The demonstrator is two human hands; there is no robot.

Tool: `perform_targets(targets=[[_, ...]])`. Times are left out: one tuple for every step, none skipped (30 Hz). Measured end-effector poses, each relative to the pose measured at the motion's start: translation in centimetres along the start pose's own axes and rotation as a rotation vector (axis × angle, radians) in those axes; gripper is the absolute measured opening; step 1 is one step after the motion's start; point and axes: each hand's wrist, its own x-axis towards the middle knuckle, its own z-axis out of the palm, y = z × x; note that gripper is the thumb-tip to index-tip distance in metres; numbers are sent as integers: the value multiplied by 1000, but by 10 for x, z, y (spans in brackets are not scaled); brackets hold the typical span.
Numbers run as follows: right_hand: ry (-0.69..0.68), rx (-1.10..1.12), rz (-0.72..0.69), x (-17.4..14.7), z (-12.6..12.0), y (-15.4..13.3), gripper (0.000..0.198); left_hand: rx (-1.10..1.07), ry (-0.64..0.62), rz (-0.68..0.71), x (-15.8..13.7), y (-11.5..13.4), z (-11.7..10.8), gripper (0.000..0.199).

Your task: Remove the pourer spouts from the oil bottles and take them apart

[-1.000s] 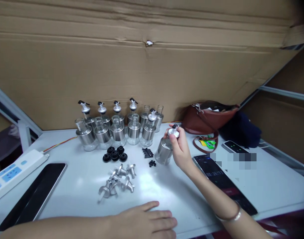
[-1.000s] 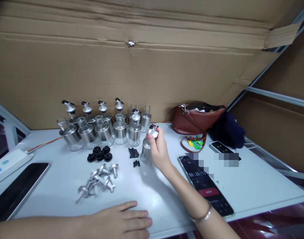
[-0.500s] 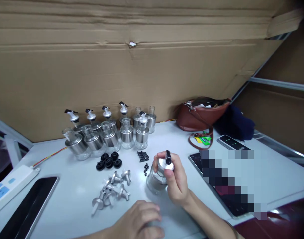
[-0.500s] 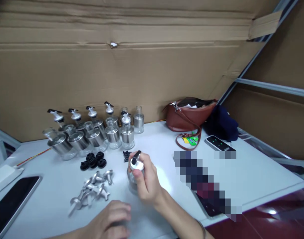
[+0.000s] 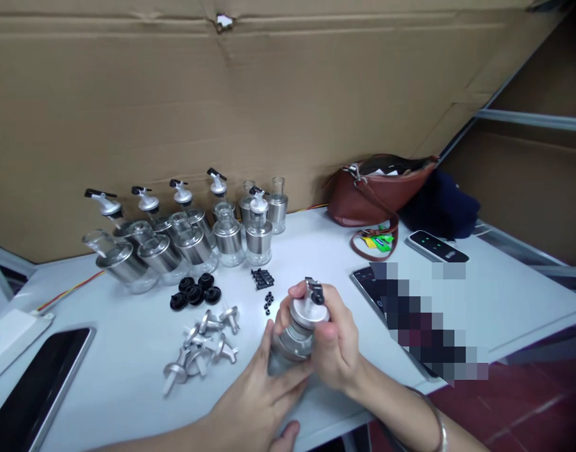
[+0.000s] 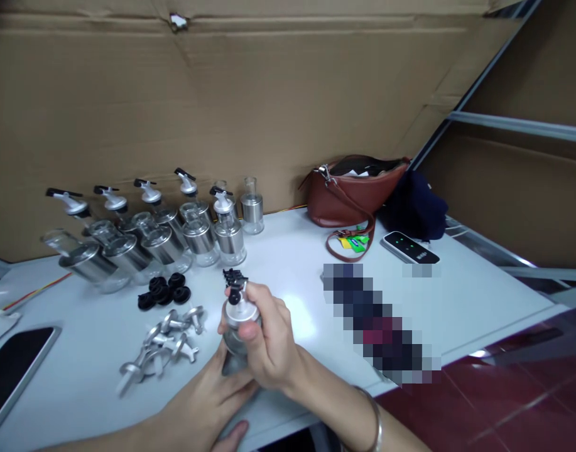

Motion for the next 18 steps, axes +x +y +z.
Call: perform_targets(targets=[[0,25,14,-1,0,-1,39,-22,-11,-14,1,1,-4,59],[1,57,35,-1,0,-2,40,-36,-13,-23,2,1,-7,58],[2,93,62,-2,0,-2,40,-44,-7,-26,2,1,-9,58],[6,129,94,-2,1,-3,41,-48,-4,-20,2,1,-9,59],[12,159,125,-1,1,-4,42,-50,-4,-11,2,1,-9,58],[21,184,150,-1,2,-5,43,-52,-8,-1,2,1,-9,57],[31,204,173,0,3,-7,44,-53,-15,4,2,2,-9,56],[38,225,192,0,4,-8,44,-54,-25,5,2,2,-9,55],[46,245,212,1,5,-11,44,-53,-34,-4,2,3,-9,54],[56,260,238,3,6,-13,44,-52,-38,-18,2,3,-10,54],[66,270,272,4,6,-16,45,-51,-37,-29,2,4,-11,55],[73,273,315,6,6,-19,46,-48,-32,-41,1,5,-12,56],[73,272,360,9,5,-21,47,-44,-27,-48,1,6,-12,58],[69,274,408,12,3,-24,49,-40,-23,-54,1,7,-13,59],[61,286,462,15,1,-26,51,-36,-22,-61,0,7,-12,59],[51,311,521,19,-2,-28,52,-32,-23,-69,0,8,-12,59],[49,345,580,23,-5,-30,51,-28,-25,-74,-1,8,-11,59],[59,378,635,26,-8,-31,48,-25,-30,-76,-1,8,-10,59]])
